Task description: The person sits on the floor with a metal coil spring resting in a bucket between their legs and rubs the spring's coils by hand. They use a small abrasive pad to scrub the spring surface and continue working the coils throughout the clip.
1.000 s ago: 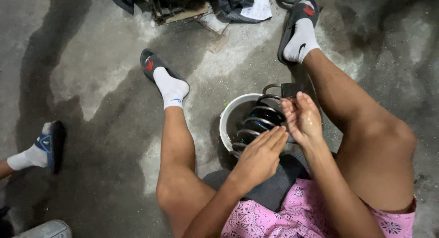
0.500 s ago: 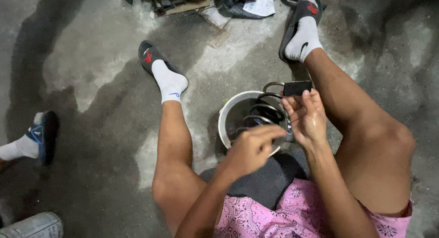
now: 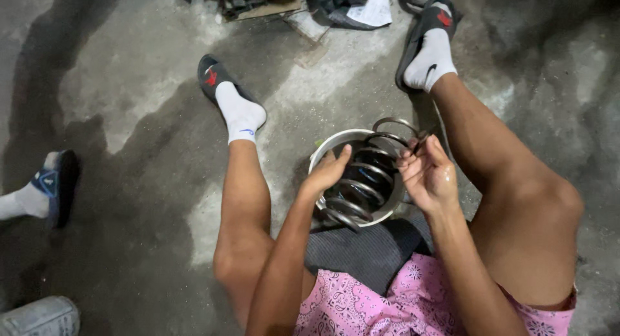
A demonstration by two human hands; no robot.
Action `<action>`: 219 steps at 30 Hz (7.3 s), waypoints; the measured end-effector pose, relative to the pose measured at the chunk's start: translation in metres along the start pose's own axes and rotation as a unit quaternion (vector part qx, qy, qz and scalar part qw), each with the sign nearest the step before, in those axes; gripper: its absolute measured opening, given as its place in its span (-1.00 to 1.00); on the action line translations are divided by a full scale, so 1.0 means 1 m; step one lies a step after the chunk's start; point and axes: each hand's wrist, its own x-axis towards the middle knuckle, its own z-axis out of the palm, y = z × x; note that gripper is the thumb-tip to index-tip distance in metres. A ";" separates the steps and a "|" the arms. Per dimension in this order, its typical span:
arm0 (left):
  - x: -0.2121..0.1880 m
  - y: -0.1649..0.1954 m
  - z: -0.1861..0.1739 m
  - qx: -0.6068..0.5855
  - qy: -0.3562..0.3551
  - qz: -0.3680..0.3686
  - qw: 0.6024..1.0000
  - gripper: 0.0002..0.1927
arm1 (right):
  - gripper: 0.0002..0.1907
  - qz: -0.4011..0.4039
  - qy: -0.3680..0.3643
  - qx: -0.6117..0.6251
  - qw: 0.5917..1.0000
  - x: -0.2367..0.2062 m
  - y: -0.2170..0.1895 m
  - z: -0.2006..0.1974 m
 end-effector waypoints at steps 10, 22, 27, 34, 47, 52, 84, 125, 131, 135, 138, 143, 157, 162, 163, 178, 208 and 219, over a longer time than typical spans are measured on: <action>-0.089 0.043 -0.015 -0.103 0.036 0.287 0.952 -0.51 | -0.80 -0.009 0.037 0.013 0.999 0.009 0.013 -0.009; -0.147 0.077 0.024 -0.013 -0.091 0.393 0.915 -0.63 | -0.84 -0.036 0.193 -0.030 0.980 0.010 0.018 -0.008; -0.141 0.058 0.011 -0.053 0.012 0.397 0.916 -0.72 | -0.86 -0.050 0.090 -0.052 0.993 0.005 -0.002 0.010; -0.088 0.023 -0.006 0.023 0.172 0.372 0.912 -0.71 | -0.84 -0.100 0.109 -0.450 0.881 -0.018 -0.017 0.032; -0.041 -0.013 0.010 -0.112 -0.017 0.259 0.959 -0.63 | -0.88 -0.122 -0.073 -0.781 0.608 -0.037 -0.011 0.041; -0.035 -0.017 0.016 -0.125 -0.015 0.273 0.954 -0.66 | -0.88 -0.104 -0.110 -0.778 0.610 -0.036 -0.012 0.048; -0.034 -0.010 0.023 -0.052 -0.008 0.325 0.944 -0.47 | -0.78 -0.185 -0.034 -0.836 0.515 -0.033 0.017 0.041; -0.031 -0.005 0.025 -0.031 0.007 0.358 0.933 -0.57 | -0.80 -0.169 -0.052 -0.800 0.573 -0.026 0.008 0.039; -0.042 0.007 0.019 -0.045 -0.006 0.363 0.931 -0.52 | -0.84 -0.134 -0.037 -0.760 0.635 -0.017 -0.001 0.047; -0.035 0.008 0.008 -0.044 -0.008 0.320 0.946 -0.50 | -0.80 -0.056 -0.013 -0.653 0.755 -0.024 -0.010 0.048; -0.040 0.002 0.016 -0.067 -0.028 0.297 0.952 -0.52 | -0.78 -0.020 0.018 -0.672 0.740 -0.039 -0.012 0.043; -0.034 -0.005 0.026 -0.047 0.008 0.305 0.951 -0.56 | -0.83 -0.098 -0.023 -0.735 0.670 -0.028 0.010 0.031; -0.027 -0.005 0.032 -0.027 0.011 0.316 0.948 -0.51 | -0.82 -0.168 -0.044 -0.772 0.611 -0.034 0.021 0.038; -0.023 -0.005 0.029 -0.076 -0.016 0.315 0.946 -0.52 | -0.76 -0.173 -0.008 -0.781 0.600 -0.032 0.020 0.033; -0.022 -0.006 0.029 -0.073 -0.005 0.334 0.940 -0.50 | -0.75 -0.149 0.014 -0.767 0.624 -0.031 0.021 0.034; -0.009 -0.020 0.040 -0.047 0.004 0.356 0.933 -0.61 | -0.71 -0.202 -0.053 -0.833 0.513 -0.028 0.020 0.032; -0.009 -0.012 0.036 -0.046 -0.030 0.308 0.950 -0.60 | -0.69 -0.147 -0.035 -0.793 0.590 -0.022 0.018 0.038; -0.007 -0.008 0.033 -0.064 -0.040 0.354 0.932 -0.59 | -0.72 -0.100 -0.001 -0.761 0.640 -0.031 0.004 0.047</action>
